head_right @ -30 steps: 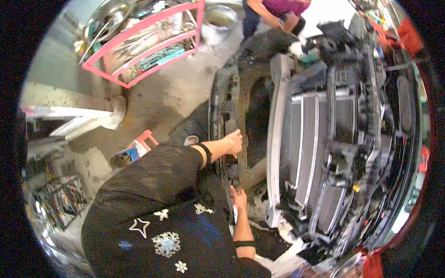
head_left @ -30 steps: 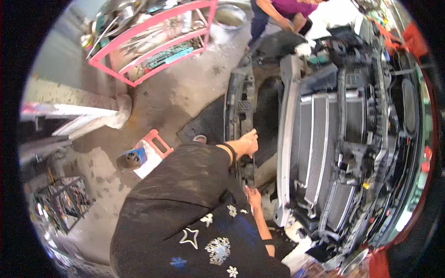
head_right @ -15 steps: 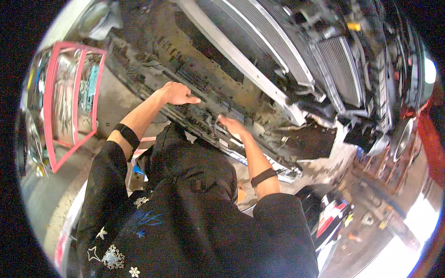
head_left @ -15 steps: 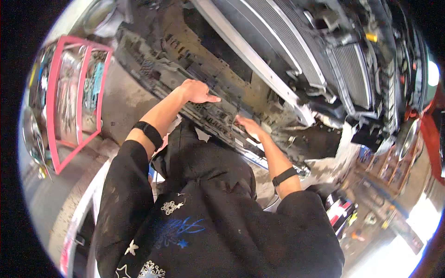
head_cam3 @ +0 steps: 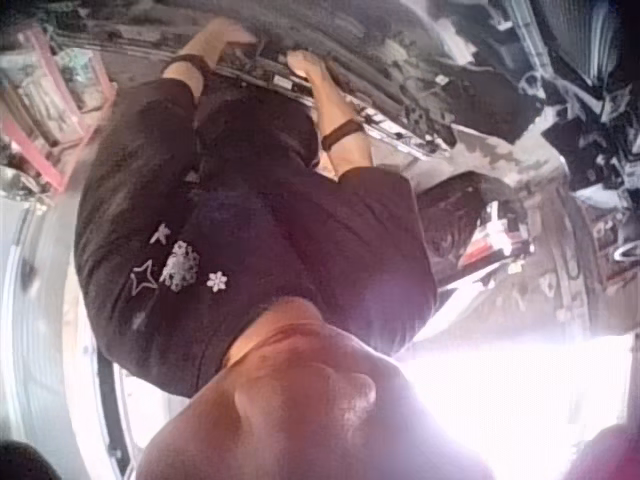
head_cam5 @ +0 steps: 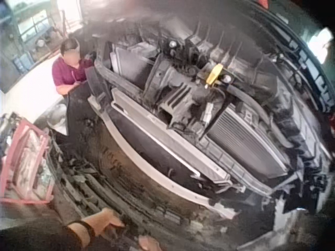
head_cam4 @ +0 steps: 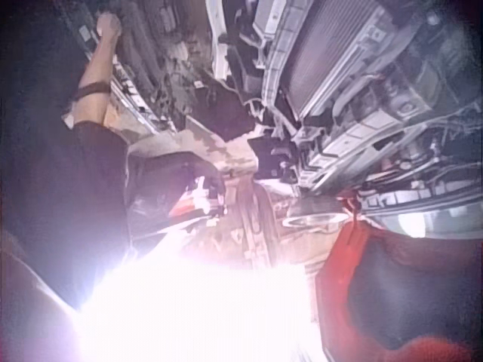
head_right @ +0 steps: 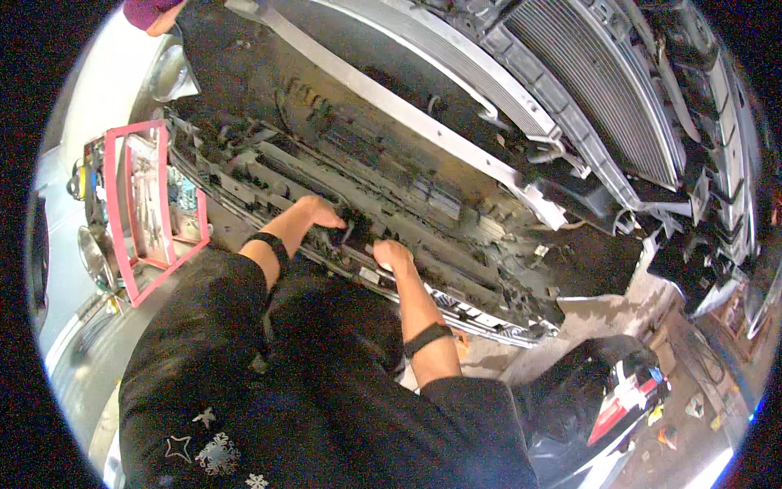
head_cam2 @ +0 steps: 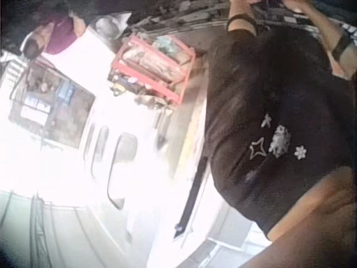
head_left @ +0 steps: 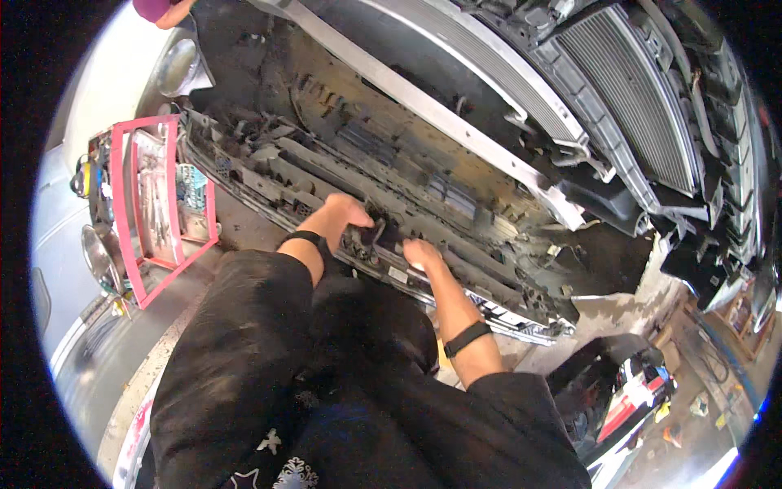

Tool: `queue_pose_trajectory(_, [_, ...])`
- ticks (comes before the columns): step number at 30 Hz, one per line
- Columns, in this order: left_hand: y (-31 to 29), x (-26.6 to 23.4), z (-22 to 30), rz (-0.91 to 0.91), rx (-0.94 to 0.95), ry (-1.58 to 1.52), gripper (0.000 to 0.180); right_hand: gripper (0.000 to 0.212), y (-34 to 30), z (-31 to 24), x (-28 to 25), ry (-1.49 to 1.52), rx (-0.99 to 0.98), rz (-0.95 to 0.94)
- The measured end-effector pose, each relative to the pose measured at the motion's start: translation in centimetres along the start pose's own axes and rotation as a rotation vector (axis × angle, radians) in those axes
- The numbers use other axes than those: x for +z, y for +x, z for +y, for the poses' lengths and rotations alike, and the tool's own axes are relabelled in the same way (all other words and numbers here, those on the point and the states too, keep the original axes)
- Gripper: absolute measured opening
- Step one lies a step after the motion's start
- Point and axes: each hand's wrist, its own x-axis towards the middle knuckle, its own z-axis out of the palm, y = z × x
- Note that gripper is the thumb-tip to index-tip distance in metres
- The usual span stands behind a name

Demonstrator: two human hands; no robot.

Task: The person uses a screwdriver to pry and release clips on the front bumper cover. They disconnect a wiring harness and then pull the bumper cover away from the vehicle, placing it on the ground.

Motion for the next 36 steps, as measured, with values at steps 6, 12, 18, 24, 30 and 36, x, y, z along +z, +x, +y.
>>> queue_pose_trajectory(6, [-1.2,1.2,-0.8,0.035,-0.006,-0.101,0.083,0.073,-4.8,-2.2,-1.0,0.048,-0.032,0.099])
queue_pose_trajectory(12, [-5.8,-1.8,0.2,0.005,0.151,0.018,0.067,0.046,-4.3,-0.6,-1.3,-0.144,-0.060,0.081])
queue_pose_trajectory(18, [-10.6,-5.3,2.2,0.014,0.380,0.115,0.070,0.094,-8.4,1.8,-7.0,0.069,0.039,-0.042])
queue_pose_trajectory(24, [-15.4,-6.3,3.5,0.049,0.490,0.079,0.071,0.097,-20.2,-0.7,-9.8,0.194,-0.076,-0.139])
queue_pose_trajectory(30, [-21.2,-2.4,4.0,-0.079,0.479,0.012,0.072,0.094,-23.7,-1.9,-8.4,0.062,-0.066,-0.153])
queue_pose_trajectory(36, [-23.0,1.4,5.1,-0.062,0.629,-0.001,0.071,0.086,-26.6,-1.6,-5.6,0.014,-0.133,-0.147])
